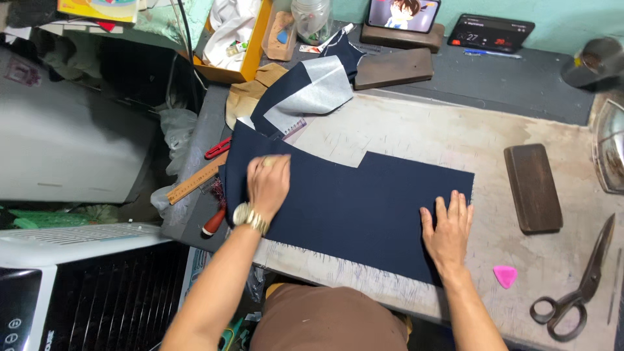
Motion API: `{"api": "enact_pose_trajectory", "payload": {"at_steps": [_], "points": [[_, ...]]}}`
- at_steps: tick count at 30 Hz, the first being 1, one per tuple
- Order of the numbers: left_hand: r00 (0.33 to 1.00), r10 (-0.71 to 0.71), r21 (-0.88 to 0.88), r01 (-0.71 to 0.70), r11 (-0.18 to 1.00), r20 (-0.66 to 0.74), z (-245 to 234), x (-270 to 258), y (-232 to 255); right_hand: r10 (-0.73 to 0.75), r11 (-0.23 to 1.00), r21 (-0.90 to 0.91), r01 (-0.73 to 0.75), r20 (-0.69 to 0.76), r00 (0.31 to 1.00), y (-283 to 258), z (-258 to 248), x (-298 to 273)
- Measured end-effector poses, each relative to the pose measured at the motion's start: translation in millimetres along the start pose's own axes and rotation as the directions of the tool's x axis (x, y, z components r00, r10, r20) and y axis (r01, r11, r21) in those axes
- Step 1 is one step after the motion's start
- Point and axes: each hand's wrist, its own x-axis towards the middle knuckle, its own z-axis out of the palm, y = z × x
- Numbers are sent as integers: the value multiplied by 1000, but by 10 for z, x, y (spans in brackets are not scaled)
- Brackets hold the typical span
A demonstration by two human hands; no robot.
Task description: The person marks a blue fabric using a ruler and chalk, cuts the fabric with shears, and marks detailed lines and notes onto a paper pattern pinned to the fabric with a pen.
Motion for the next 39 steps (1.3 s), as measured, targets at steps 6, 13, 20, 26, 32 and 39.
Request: {"api": "enact_pose_trajectory", "payload": {"at_steps": [6, 13, 20, 26, 32, 39], "points": [[943, 180, 338, -273, 901, 281, 497, 1124, -177, -49, 981, 170, 93, -250, 967, -456, -350, -70], [722, 50, 275, -326, 905, 690, 325, 1462, -159, 273, 935, 301, -187, -276, 922, -529, -732, -1091], [575, -132, 248, -128, 960, 808, 249, 1623, -83, 522, 823, 323, -467, -106, 846, -437, -1002, -1900], [777, 164, 177, -334, 926, 608, 149, 1922, 97, 513, 816, 355, -456, -84, 854, -401, -1170, -1791], [816, 526, 13, -539, 842, -239, -1394, 2227, 1292, 453, 827, 395, -400, -49, 890, -62, -1192, -1816], [871, 295, -632, -488, 601, -392, -1835, 1959, 3022, 295, 887, 407, -218, -137, 946, 537, -1312, -1636]]}}
